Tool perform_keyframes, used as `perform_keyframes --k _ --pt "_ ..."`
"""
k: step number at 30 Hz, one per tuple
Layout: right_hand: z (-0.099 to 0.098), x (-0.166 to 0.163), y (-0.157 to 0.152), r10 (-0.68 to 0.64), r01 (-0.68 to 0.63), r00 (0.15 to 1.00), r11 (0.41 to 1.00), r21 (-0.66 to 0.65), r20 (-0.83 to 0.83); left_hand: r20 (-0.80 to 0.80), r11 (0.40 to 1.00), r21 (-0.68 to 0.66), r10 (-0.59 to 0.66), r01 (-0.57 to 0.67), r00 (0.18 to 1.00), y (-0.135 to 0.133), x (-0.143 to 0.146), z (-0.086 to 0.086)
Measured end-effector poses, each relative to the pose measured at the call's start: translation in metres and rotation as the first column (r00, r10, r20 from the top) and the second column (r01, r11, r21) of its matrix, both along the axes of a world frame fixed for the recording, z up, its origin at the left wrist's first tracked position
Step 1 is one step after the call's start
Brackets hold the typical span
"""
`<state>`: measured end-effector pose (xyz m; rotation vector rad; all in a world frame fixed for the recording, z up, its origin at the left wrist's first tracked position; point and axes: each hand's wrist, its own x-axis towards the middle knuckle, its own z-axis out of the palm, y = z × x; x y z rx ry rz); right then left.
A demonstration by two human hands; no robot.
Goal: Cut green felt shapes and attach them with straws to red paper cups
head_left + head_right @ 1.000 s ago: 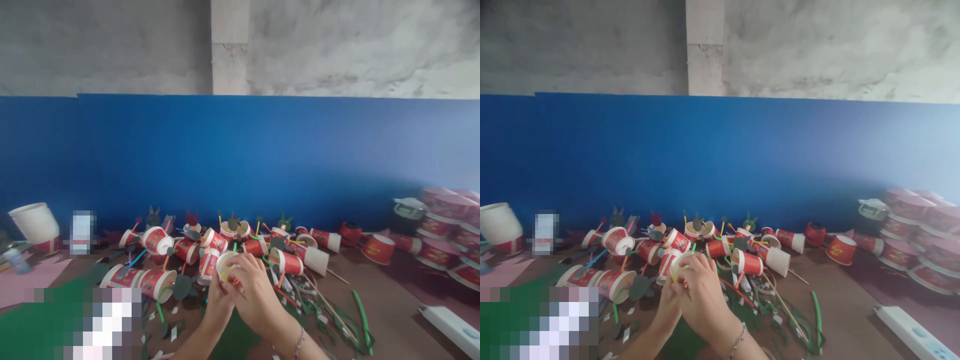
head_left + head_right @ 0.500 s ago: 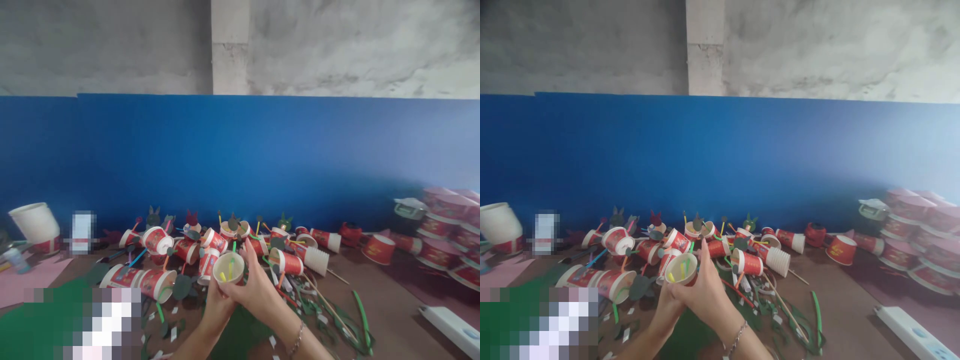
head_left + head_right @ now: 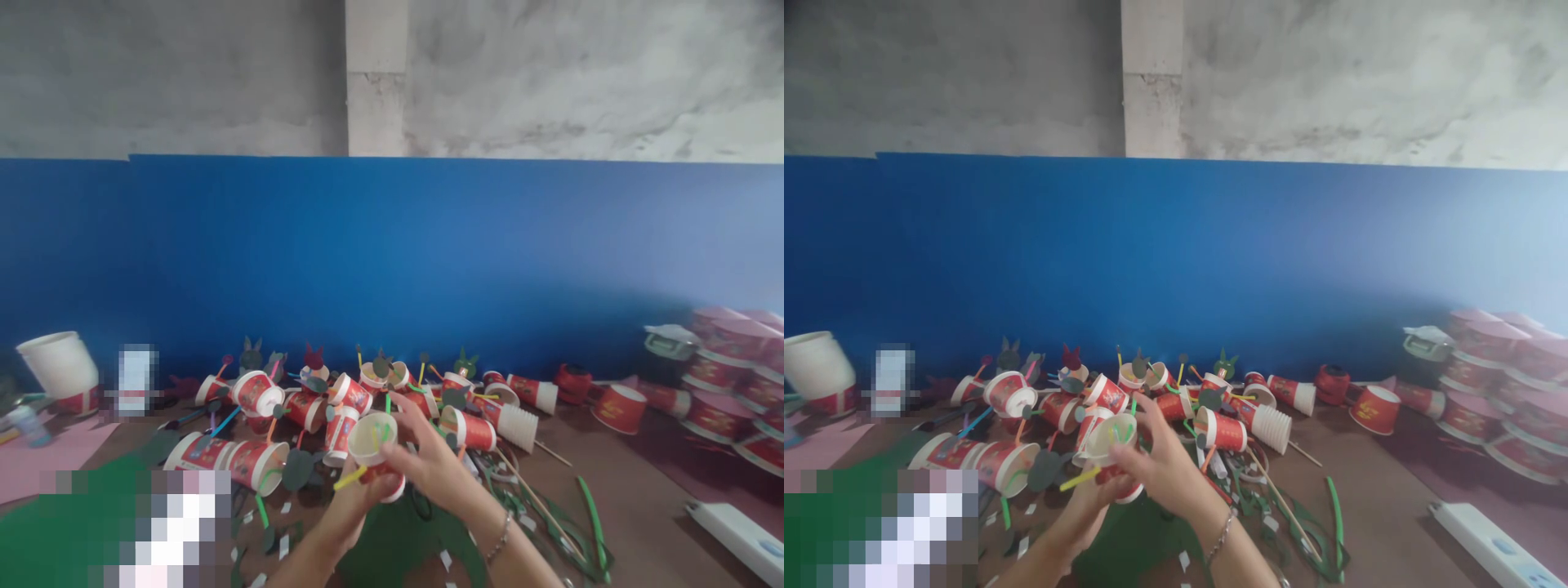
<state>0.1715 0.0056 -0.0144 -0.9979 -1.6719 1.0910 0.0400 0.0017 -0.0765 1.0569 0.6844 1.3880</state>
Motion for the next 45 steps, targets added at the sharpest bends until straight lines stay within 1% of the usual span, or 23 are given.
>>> perform_keyframes --k 1,2,3,4,5,7,10,12,14,15,18,21,24,27,30,32,35,37,39,42,45 --pt "0.0 0.004 0.004 -0.038 0.035 0.998 0.997 -0.063 -0.05 0.034 0.996 -0.021 -0.09 0.09 0.995 0.0 -0.003 -0.001" --pt "0.0 0.007 0.008 -0.109 0.099 0.992 0.987 -0.123 -0.07 0.08 0.984 -0.052 -0.169 0.173 0.982 0.001 -0.005 -0.002" --pt "-0.001 0.011 0.012 -0.187 0.176 0.981 0.969 -0.171 -0.054 0.129 0.968 -0.085 -0.224 0.236 0.966 0.002 -0.007 -0.004" --pt "-0.003 0.014 0.016 -0.231 0.222 0.973 0.955 -0.197 -0.026 0.179 0.953 -0.114 -0.258 0.28 0.949 0.003 -0.009 -0.005" --pt "-0.005 0.016 0.02 -0.242 0.235 0.97 0.953 -0.192 -0.016 0.223 0.944 -0.136 -0.267 0.301 0.938 0.004 -0.01 -0.007" --pt "-0.007 0.018 0.025 -0.223 0.214 0.974 0.962 -0.172 -0.035 0.301 0.939 -0.152 -0.254 0.309 0.919 0.006 -0.009 -0.009" --pt "-0.007 0.017 0.026 -0.193 0.172 0.973 0.971 -0.164 -0.124 0.389 0.944 -0.17 -0.198 0.281 0.9 0.009 -0.007 -0.008" --pt "-0.005 0.015 0.024 -0.194 0.175 0.973 0.973 -0.152 -0.124 0.411 0.943 -0.214 -0.152 0.257 0.899 0.009 -0.007 -0.006" --pt "-0.002 0.014 0.021 -0.193 0.187 0.979 0.978 -0.094 -0.06 0.392 0.943 -0.247 -0.112 0.222 0.913 0.01 -0.007 -0.005" --pt "-0.001 0.013 0.02 -0.192 0.191 0.981 0.98 -0.048 -0.013 0.369 0.949 -0.242 -0.101 0.201 0.924 0.01 -0.007 -0.006" --pt "0.002 0.012 0.016 -0.179 0.172 0.977 0.983 0.069 0.114 0.268 0.974 -0.163 -0.108 0.155 0.957 0.01 -0.007 -0.008" --pt "0.002 0.013 0.016 -0.18 0.164 0.961 0.982 0.09 0.211 0.169 0.981 -0.1 -0.15 0.169 0.974 0.011 -0.007 -0.01" --pt "-0.001 0.017 0.018 -0.163 0.146 0.948 0.986 0.083 0.274 0.107 0.981 -0.088 -0.164 0.174 0.981 0.011 -0.007 -0.011" --pt "-0.003 0.021 0.021 -0.142 0.133 0.941 0.99 0.052 0.309 0.07 0.983 -0.097 -0.147 0.154 0.987 0.01 -0.006 -0.011" --pt "-0.002 0.023 0.022 -0.163 0.159 0.938 0.986 0.039 0.306 0.045 0.987 -0.094 -0.125 0.129 0.991 0.009 -0.006 -0.011" --pt "0.0 0.023 0.022 -0.165 0.167 0.955 0.986 0.015 0.245 0.024 0.991 -0.081 -0.106 0.108 0.994 0.009 -0.007 -0.011" --pt "0.0 0.022 0.022 -0.138 0.148 0.984 0.985 -0.087 0.111 -0.005 0.993 -0.066 -0.102 0.102 0.995 0.01 -0.008 -0.012" --pt "0.0 0.024 0.022 -0.11 0.118 0.992 0.982 -0.148 0.06 -0.024 0.989 -0.069 -0.134 0.132 0.991 0.01 -0.01 -0.013" --pt "0.001 0.027 0.021 -0.049 0.059 0.997 0.978 -0.198 0.056 -0.046 0.979 -0.078 -0.192 0.188 0.98 0.01 -0.011 -0.013" --pt "0.004 0.035 0.018 0.045 -0.013 0.993 0.96 -0.281 0.108 -0.075 0.959 -0.086 -0.278 0.271 0.958 0.009 -0.013 -0.012" --pt "0.007 0.04 0.015 0.088 -0.024 0.977 0.951 -0.31 0.193 -0.1 0.942 -0.071 -0.334 0.328 0.937 0.011 -0.015 -0.012"
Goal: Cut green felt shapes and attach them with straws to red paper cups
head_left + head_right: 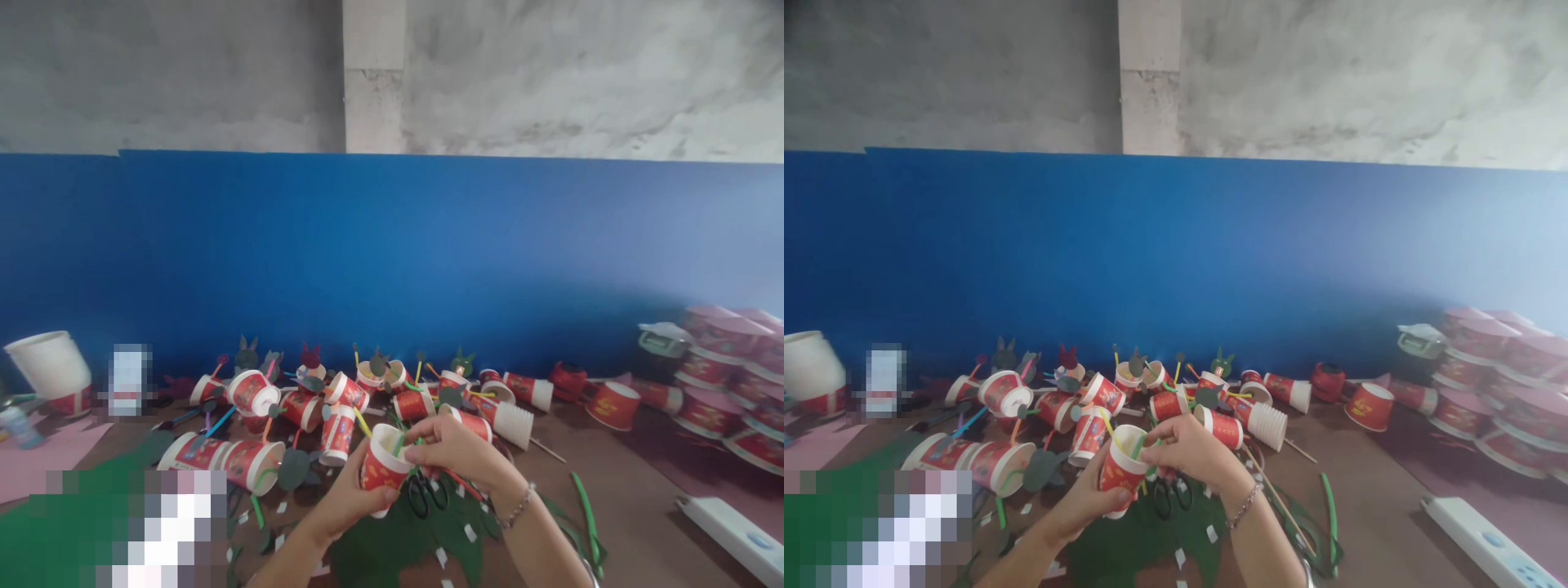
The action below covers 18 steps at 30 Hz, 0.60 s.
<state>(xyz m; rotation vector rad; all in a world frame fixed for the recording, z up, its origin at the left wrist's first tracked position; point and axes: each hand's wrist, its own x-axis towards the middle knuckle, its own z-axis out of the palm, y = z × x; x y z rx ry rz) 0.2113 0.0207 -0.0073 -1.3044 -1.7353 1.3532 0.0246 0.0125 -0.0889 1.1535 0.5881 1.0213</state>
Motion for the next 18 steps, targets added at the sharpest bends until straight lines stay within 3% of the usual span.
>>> perform_keyframes --k 4,8,10,13,15,18 --pt "-0.002 -0.002 -0.002 -0.047 0.028 0.982 0.994 0.105 0.185 -0.06 0.999 0.035 -0.004 0.006 0.998 0.003 0.002 -0.004" --pt "-0.004 -0.01 -0.003 -0.192 0.066 0.917 0.938 0.342 0.351 -0.089 0.995 0.069 0.082 -0.076 0.993 0.001 0.01 -0.009" --pt "-0.003 -0.014 -0.003 -0.244 0.064 0.892 0.902 0.428 0.381 -0.061 0.991 0.096 0.094 -0.088 0.994 -0.001 0.014 -0.008" --pt "-0.003 -0.013 -0.002 -0.205 0.032 0.914 0.898 0.439 0.352 -0.015 0.985 0.134 0.114 -0.111 0.993 -0.003 0.014 -0.005" --pt "-0.003 -0.01 0.0 -0.165 0.013 0.932 0.906 0.424 0.324 0.024 0.965 0.127 0.229 -0.23 0.973 -0.001 0.011 -0.003" --pt "-0.004 -0.004 0.003 -0.152 0.007 0.94 0.903 0.429 0.305 0.03 0.88 0.084 0.467 -0.468 0.884 0.004 0.006 0.001"
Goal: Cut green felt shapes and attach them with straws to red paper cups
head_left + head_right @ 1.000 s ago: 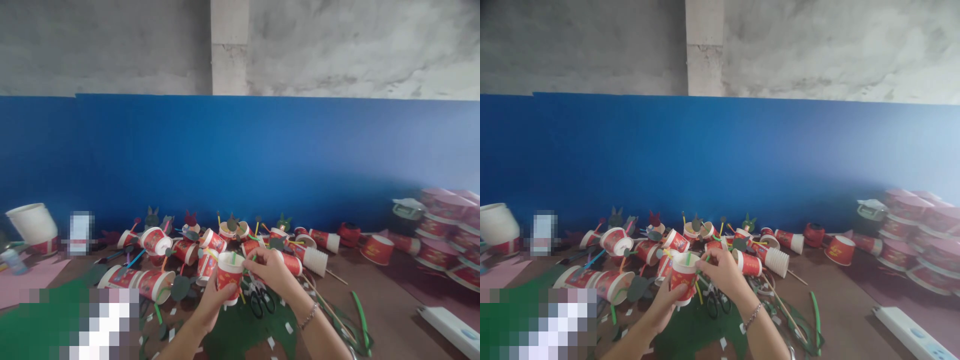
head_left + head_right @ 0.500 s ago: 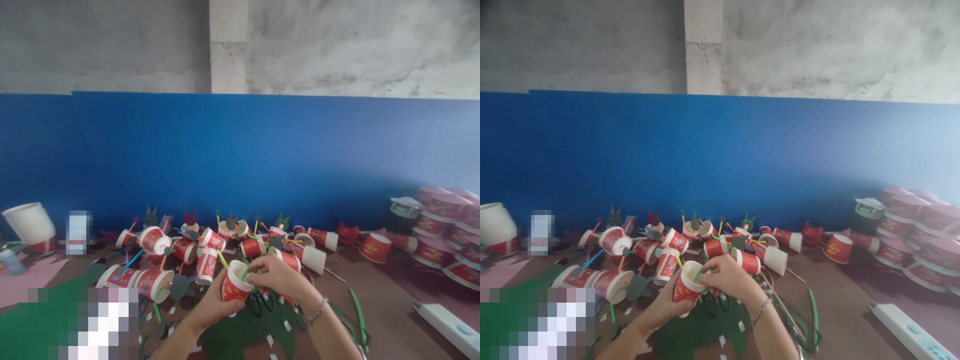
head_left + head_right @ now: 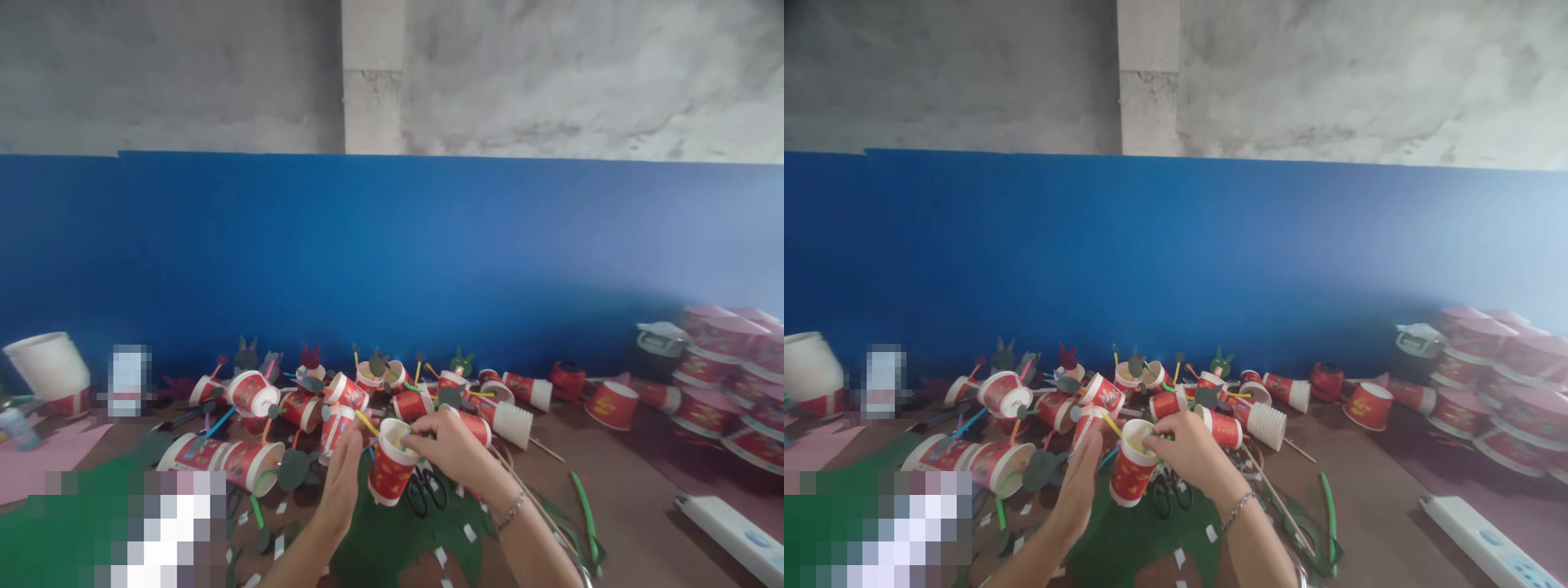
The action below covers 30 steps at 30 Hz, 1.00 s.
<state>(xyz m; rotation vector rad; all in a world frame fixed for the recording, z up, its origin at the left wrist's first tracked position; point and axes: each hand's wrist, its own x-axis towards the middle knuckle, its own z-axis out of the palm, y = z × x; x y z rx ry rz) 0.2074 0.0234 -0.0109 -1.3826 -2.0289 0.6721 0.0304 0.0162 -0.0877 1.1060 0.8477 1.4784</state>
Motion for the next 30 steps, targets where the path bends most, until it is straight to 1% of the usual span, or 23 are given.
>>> perform_keyframes --k 1,2,5,7,9,10,12,14,16,19,21,24,26,28,30 --pt "0.0 0.002 0.0 0.006 -0.006 1.0 1.0 0.008 -0.003 -0.015 0.999 -0.003 0.039 -0.039 0.999 0.001 -0.001 0.002" --pt "0.0 0.003 0.0 0.019 -0.019 1.0 1.0 0.009 -0.006 -0.039 0.999 0.004 0.049 -0.049 0.998 0.003 -0.002 0.006" --pt "0.0 0.004 -0.002 0.072 -0.073 0.997 0.996 -0.042 -0.01 -0.156 0.999 0.04 -0.001 0.007 0.988 0.004 -0.004 0.019" --pt "0.001 0.004 -0.006 0.105 -0.106 0.994 0.992 -0.075 -0.007 -0.265 0.992 0.062 -0.089 0.109 0.96 0.002 -0.005 0.031" --pt "0.003 0.005 -0.009 0.117 -0.116 0.993 0.991 -0.069 0.007 -0.443 0.97 0.122 -0.137 0.211 0.886 0.0 -0.006 0.042" --pt "0.004 0.005 -0.011 0.118 -0.117 0.993 0.991 -0.063 0.017 -0.529 0.959 0.154 -0.124 0.239 0.839 -0.001 -0.006 0.048" --pt "0.006 0.006 -0.012 0.122 -0.119 0.992 0.991 -0.062 0.039 -0.652 0.93 0.212 -0.095 0.301 0.752 -0.003 -0.007 0.057" --pt "0.008 0.007 -0.013 0.13 -0.126 0.99 0.99 -0.069 0.053 -0.728 0.898 0.243 -0.08 0.366 0.68 -0.003 -0.008 0.065" --pt "0.008 0.008 -0.012 0.131 -0.126 0.99 0.989 -0.072 0.057 -0.781 0.876 0.248 -0.073 0.415 0.62 -0.002 -0.008 0.071" --pt "0.008 0.009 -0.01 0.119 -0.114 0.99 0.991 -0.068 0.069 -0.825 0.87 0.216 -0.081 0.444 0.56 0.002 -0.008 0.076" --pt "0.006 0.008 -0.009 0.097 -0.094 0.99 0.995 -0.029 0.101 -0.818 0.882 0.172 -0.12 0.439 0.562 0.006 -0.007 0.075" --pt "0.004 0.004 -0.007 0.033 -0.049 0.981 0.996 0.079 0.19 -0.766 0.907 0.092 -0.199 0.41 0.611 0.013 -0.006 0.067" --pt "0.002 0.001 -0.007 -0.002 -0.031 0.968 0.992 0.124 0.252 -0.737 0.919 0.041 -0.237 0.392 0.633 0.016 -0.006 0.061" --pt "0.0 -0.003 -0.008 -0.019 -0.019 0.959 0.991 0.131 0.282 -0.731 0.927 -0.001 -0.256 0.375 0.632 0.017 -0.006 0.057" --pt "0.0 -0.005 -0.008 -0.029 -0.002 0.962 0.994 0.114 0.272 -0.746 0.934 -0.023 -0.253 0.356 0.616 0.016 -0.007 0.057"
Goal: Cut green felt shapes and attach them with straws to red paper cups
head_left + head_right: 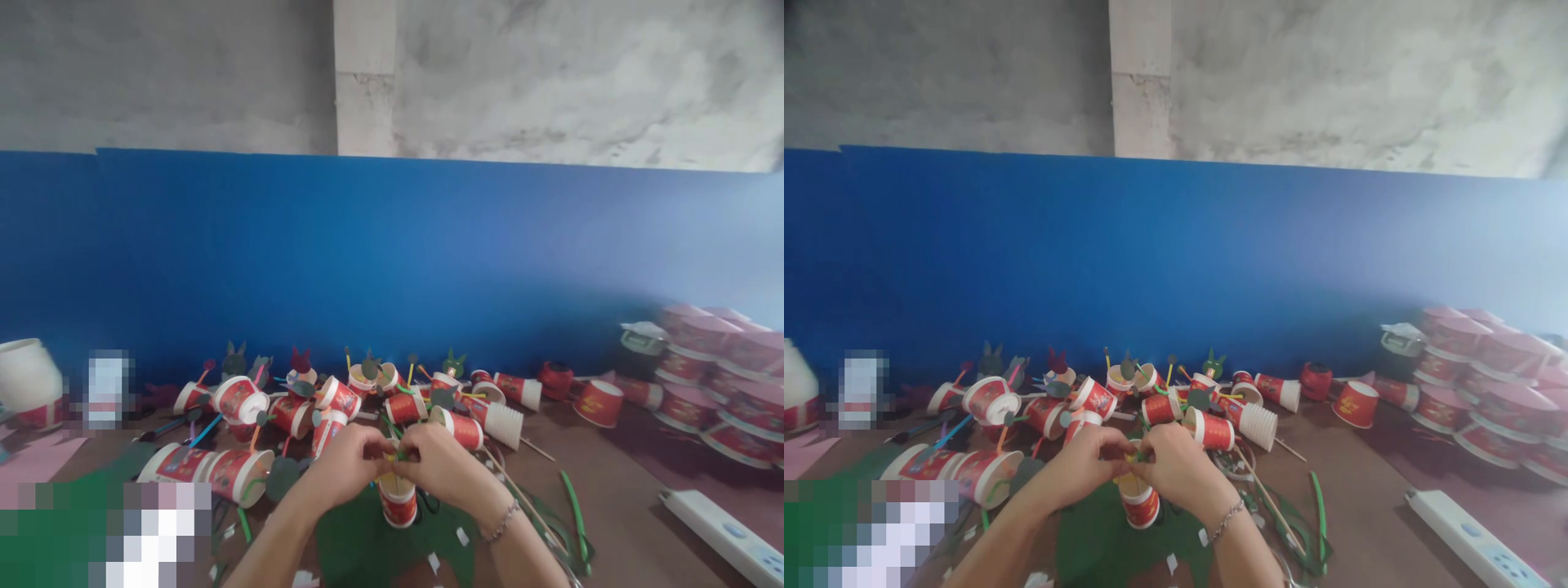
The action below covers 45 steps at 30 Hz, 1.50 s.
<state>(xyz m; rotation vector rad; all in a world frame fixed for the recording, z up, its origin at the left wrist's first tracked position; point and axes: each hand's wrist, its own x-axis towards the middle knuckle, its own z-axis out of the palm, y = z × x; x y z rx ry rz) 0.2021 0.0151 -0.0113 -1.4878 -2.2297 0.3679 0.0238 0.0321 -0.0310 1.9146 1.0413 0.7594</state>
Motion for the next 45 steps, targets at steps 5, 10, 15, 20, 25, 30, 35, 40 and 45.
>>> perform_keyframes --k 5,10,15,20,25,30,35,40,45 --pt "-0.002 0.0 0.001 0.03 -0.043 0.995 0.99 -0.136 -0.1 -0.068 0.998 0.058 0.038 -0.034 0.997 -0.005 -0.003 0.012" --pt "-0.003 -0.001 0.002 0.044 -0.063 0.989 0.988 -0.139 -0.141 -0.105 0.998 0.025 0.056 -0.054 0.993 -0.004 -0.007 0.017" --pt "0.002 -0.005 -0.001 0.069 -0.078 0.983 0.996 -0.049 -0.167 -0.158 0.995 0.102 0.025 -0.009 0.987 -0.006 -0.011 0.021" --pt "0.007 -0.009 -0.007 0.101 -0.099 0.987 0.995 0.021 -0.123 -0.367 0.925 0.373 0.074 0.074 0.927 -0.019 -0.01 0.037" --pt "0.011 -0.012 -0.01 0.151 -0.141 0.98 0.987 0.081 -0.132 -0.436 0.853 0.514 0.17 0.089 0.884 -0.028 -0.006 0.045" --pt "0.007 -0.015 -0.007 0.11 -0.094 0.966 0.993 0.075 -0.236 -0.369 0.807 0.589 0.229 0.036 0.901 -0.027 -0.006 0.043" --pt "0.004 -0.013 0.003 0.053 -0.054 0.917 0.999 0.009 -0.395 -0.284 0.829 0.558 0.239 -0.043 0.929 -0.02 -0.013 0.042" --pt "0.008 -0.004 0.007 0.093 -0.115 0.876 0.993 -0.018 -0.474 -0.233 0.856 0.51 0.225 -0.078 0.946 -0.018 -0.015 0.042" --pt "0.01 0.0 0.001 0.122 -0.161 0.936 0.982 -0.094 -0.331 -0.261 0.872 0.489 0.185 -0.036 0.948 -0.02 -0.012 0.043"
